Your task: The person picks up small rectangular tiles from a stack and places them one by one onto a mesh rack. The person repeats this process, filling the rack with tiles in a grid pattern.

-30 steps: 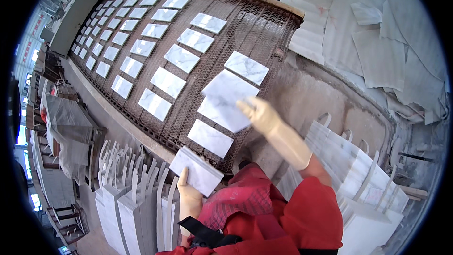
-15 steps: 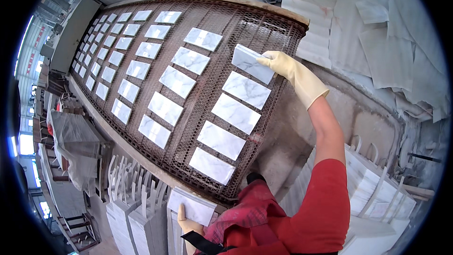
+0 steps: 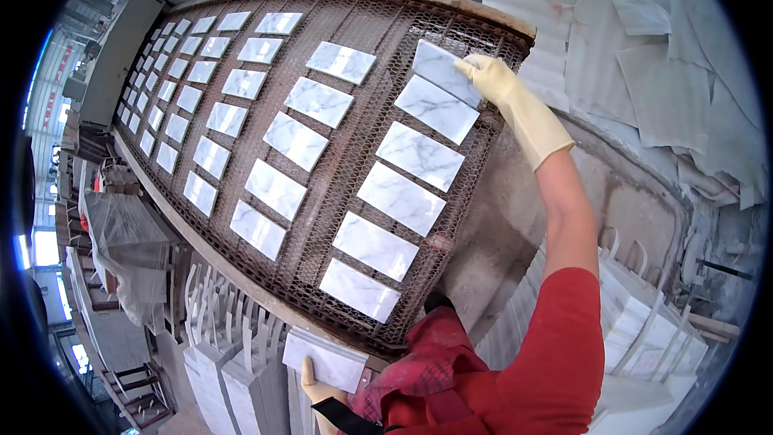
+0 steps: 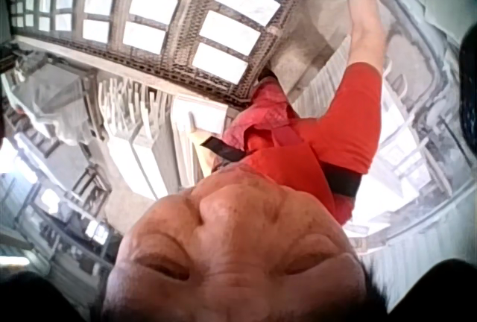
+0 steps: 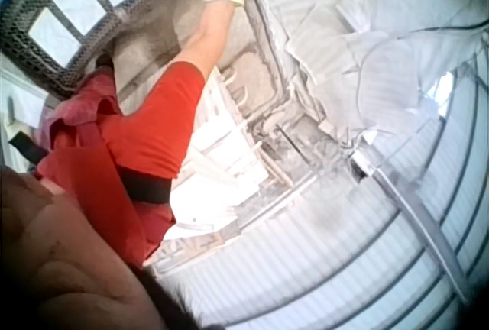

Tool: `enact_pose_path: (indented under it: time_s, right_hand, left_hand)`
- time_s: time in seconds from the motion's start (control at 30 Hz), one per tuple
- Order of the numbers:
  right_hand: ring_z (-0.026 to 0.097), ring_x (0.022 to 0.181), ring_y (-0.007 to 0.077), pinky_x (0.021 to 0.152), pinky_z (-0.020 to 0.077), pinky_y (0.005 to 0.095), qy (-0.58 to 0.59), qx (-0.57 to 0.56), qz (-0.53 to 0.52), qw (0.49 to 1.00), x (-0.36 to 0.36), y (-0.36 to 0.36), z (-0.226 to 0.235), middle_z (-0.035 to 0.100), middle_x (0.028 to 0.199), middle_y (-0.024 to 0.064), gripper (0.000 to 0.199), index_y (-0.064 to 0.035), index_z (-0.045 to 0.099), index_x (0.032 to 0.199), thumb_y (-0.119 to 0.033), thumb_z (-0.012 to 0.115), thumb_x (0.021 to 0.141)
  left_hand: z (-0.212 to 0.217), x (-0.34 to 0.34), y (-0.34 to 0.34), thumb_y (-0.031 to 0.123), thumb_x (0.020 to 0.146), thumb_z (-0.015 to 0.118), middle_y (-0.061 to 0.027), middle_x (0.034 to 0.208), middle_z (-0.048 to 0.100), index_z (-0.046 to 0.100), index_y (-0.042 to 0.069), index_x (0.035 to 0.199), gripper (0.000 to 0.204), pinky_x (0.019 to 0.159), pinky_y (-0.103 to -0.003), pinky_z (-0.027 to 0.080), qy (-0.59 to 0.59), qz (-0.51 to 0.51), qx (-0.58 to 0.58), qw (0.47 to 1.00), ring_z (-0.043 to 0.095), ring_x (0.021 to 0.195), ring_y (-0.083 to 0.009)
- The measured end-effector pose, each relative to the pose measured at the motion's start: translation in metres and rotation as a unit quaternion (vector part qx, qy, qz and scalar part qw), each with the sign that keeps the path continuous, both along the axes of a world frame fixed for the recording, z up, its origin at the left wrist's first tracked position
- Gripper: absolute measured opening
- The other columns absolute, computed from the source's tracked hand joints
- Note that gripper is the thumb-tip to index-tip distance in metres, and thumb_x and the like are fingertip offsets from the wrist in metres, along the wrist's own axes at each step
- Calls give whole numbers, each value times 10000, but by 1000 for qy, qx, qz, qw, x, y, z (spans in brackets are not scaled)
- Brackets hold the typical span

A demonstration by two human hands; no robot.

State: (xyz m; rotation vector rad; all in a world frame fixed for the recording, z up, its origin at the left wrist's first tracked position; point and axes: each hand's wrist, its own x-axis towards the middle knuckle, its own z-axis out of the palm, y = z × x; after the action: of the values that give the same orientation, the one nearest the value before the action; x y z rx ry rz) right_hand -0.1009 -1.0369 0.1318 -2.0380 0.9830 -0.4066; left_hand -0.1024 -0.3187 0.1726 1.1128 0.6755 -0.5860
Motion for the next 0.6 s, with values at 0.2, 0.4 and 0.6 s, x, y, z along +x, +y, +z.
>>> enact_pose_path:
  time_s: [0.2, 0.4, 0.6]
  right_hand:
    - [745, 1030, 338, 942, 576, 427, 26, -300, -30, 953, -7, -20, 0, 789, 1125, 187, 388, -94, 767, 1290, -381, 702, 1037]
    - [723, 1067, 312, 939, 585, 413, 65, 13, 209, 976, 2, 153, 15, 758, 1223, 178, 500, -87, 720, 1384, -453, 658, 1050]
    - [699, 976, 201, 862, 599, 356, -28, 557, 429, 711, -61, 402, 14, 735, 1242, 107, 668, -71, 671, 1462, -619, 585, 1090]
  left_hand:
    - [-5, 2, 7, 364, 1014, 672, -195, 1478, 663, 550, -16, 1530, 652, 1195, -576, 463, -13, -30, -5, 999, 623, 1350, -411]
    - [9, 3, -25, 394, 997, 684, -215, 1475, 657, 536, -36, 1533, 702, 1248, -582, 428, -67, -97, -141, 983, 623, 1360, -414]
    - [31, 19, -83, 472, 809, 836, -272, 1473, 634, 561, -50, 1496, 905, 1269, -637, 381, -52, -137, -166, 975, 577, 1412, -463]
